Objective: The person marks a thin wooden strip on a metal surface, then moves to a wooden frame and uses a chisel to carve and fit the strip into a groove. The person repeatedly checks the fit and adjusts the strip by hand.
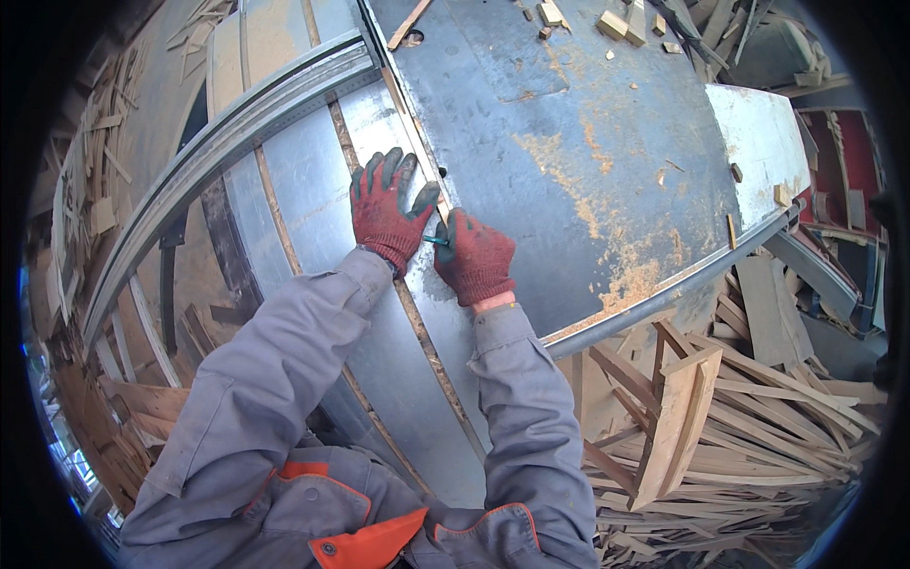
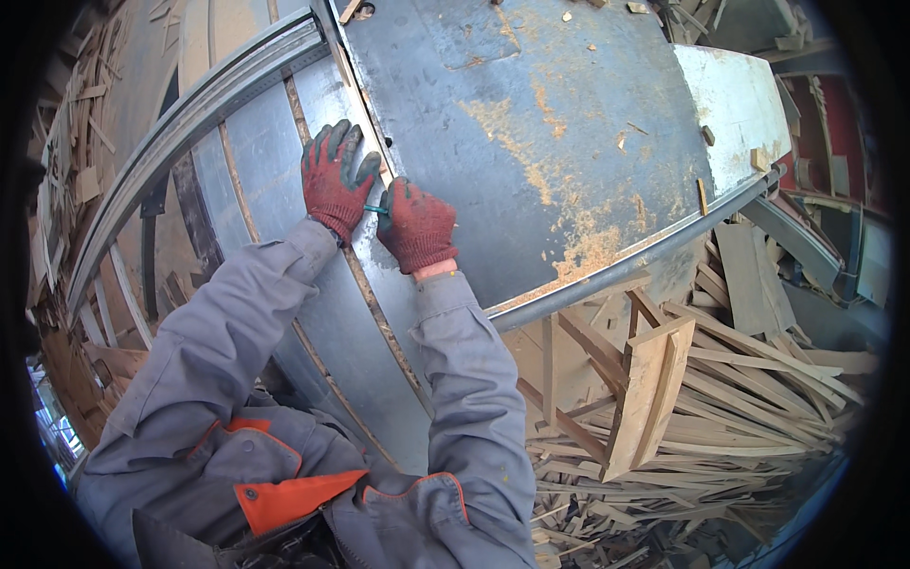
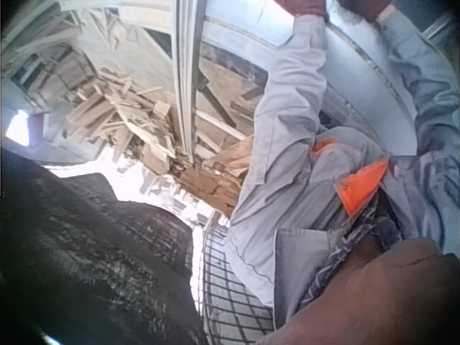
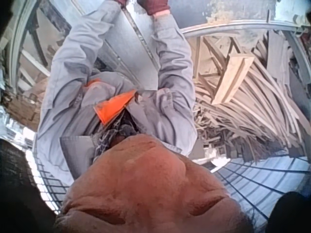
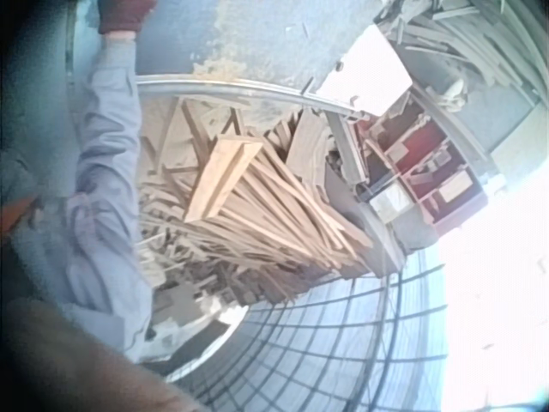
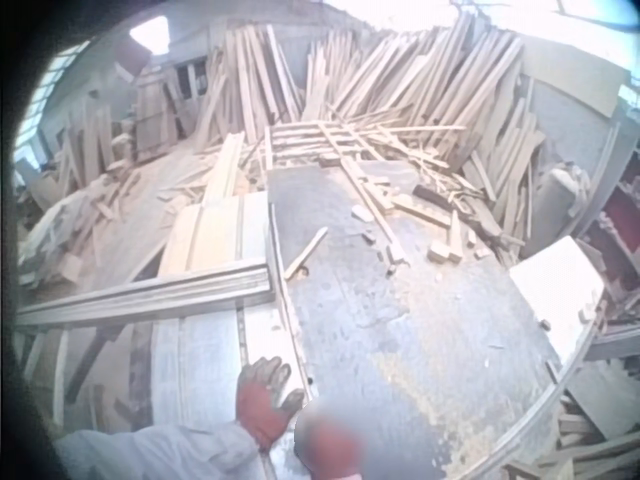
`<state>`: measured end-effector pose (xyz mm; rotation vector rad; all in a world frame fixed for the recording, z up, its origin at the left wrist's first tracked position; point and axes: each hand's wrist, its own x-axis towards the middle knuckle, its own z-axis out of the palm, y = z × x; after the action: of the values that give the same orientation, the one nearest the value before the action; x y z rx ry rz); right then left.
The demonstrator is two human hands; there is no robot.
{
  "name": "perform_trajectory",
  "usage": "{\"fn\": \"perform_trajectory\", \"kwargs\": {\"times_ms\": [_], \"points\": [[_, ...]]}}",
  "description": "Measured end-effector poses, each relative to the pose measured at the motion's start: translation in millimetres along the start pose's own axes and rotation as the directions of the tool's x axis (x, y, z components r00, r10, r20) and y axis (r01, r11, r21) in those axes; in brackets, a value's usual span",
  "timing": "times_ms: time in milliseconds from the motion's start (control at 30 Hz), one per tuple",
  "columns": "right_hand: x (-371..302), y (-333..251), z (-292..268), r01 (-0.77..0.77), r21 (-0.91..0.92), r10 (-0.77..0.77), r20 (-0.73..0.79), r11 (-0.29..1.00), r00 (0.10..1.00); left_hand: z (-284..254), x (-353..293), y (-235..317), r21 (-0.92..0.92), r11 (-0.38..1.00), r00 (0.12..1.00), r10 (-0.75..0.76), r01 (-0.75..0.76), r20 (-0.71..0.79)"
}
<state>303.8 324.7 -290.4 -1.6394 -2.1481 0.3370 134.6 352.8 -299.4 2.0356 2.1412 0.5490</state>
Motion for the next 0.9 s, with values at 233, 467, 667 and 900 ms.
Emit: {"fn": "perform_trajectory", "kwargs": {"times_ms": [233, 467, 667, 900], "points": [[0.5, -1.6, -1.0, -0.015, -0.032, 0.018, 0.096, 0.999, 0.995, -5.2, -0.7, 1.3, -0.007, 1.000, 0.999, 0.013, -0.013, 0.039], [1.0, 0.0, 1.5, -0.005, 0.029, 0.003, 0.078, 1.000, 0.997, -9.7, -9.8, 7.8, 0.010, 1.000, 0.997, 0.010, -0.011, 0.070], [-7.3, 3.2, 0.0, -0.005, 0.046, 0.004, 0.020, 0.999, 1.000, -9.0, -7.7, 8.7, -0.018, 1.000, 1.000, 0.005, -0.004, 0.026], [-15.2, 0.5, -1.5, -0.029, 0.102, 0.034, -0.049, 0.994, 0.998, -10.4, -9.2, 9.2, -0.046, 0.999, 1.000, 0.019, -0.019, -0.014]]}}
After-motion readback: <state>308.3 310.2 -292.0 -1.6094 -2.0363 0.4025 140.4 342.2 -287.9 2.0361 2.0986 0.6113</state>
